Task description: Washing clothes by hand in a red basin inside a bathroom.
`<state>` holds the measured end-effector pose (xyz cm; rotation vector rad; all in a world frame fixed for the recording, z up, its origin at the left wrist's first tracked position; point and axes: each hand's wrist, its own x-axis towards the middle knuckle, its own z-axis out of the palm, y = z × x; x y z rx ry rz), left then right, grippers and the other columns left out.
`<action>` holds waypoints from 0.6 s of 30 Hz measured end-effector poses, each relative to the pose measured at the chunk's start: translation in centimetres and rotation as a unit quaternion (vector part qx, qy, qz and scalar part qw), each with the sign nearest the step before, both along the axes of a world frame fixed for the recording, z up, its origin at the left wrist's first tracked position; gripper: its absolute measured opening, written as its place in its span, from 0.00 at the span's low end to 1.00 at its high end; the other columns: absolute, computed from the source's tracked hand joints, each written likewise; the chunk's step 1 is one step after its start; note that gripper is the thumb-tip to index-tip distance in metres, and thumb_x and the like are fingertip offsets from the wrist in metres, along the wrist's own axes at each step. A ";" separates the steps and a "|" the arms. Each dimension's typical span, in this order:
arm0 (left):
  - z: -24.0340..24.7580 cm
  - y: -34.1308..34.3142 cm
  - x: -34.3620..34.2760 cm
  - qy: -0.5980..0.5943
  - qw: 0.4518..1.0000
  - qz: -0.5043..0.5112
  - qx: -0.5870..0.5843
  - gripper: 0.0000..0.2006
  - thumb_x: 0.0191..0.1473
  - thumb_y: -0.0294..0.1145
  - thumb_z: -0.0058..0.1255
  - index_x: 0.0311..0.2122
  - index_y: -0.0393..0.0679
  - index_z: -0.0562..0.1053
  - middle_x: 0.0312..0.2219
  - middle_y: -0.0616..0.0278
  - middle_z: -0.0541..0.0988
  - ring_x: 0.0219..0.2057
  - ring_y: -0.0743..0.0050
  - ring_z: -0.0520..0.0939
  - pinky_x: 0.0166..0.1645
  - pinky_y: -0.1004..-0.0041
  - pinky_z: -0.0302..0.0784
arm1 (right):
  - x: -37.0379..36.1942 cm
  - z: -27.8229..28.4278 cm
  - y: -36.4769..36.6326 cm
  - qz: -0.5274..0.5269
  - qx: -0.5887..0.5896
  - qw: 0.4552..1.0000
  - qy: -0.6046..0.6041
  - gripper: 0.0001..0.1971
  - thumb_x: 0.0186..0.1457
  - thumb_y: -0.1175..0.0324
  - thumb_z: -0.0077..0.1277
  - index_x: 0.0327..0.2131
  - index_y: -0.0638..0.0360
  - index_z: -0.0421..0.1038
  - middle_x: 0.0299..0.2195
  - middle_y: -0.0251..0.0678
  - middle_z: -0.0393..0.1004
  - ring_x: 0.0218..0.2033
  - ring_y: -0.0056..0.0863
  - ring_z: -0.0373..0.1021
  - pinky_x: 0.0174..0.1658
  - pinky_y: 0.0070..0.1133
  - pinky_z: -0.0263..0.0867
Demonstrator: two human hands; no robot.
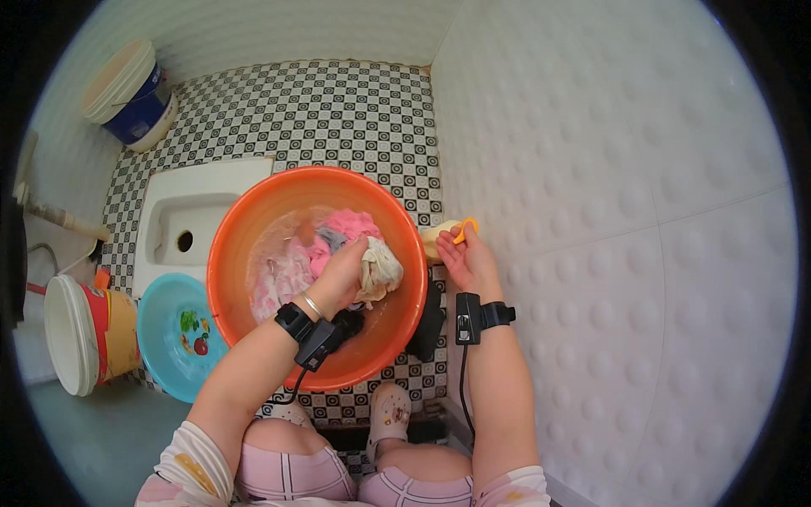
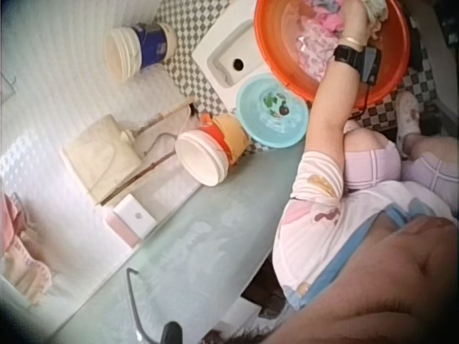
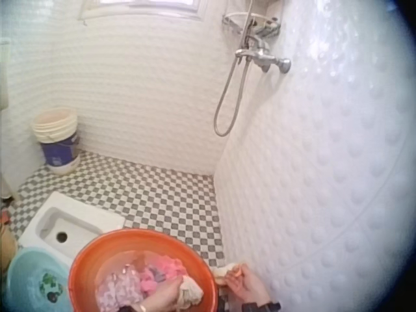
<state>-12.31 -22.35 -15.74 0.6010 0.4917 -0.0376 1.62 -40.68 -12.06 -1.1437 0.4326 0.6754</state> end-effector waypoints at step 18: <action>3.0 4.8 -7.2 -0.053 0.993 0.104 -0.002 0.21 0.65 0.46 0.30 0.55 0.43 0.63 0.48 0.59 0.72 0.49 0.67 0.74 0.56 0.66 0.68 | -13.8 -0.6 14.0 0.328 -0.255 0.631 -0.655 0.40 0.57 0.44 0.38 0.61 0.71 0.47 0.61 0.57 0.50 0.64 0.53 0.45 0.64 0.41 0.41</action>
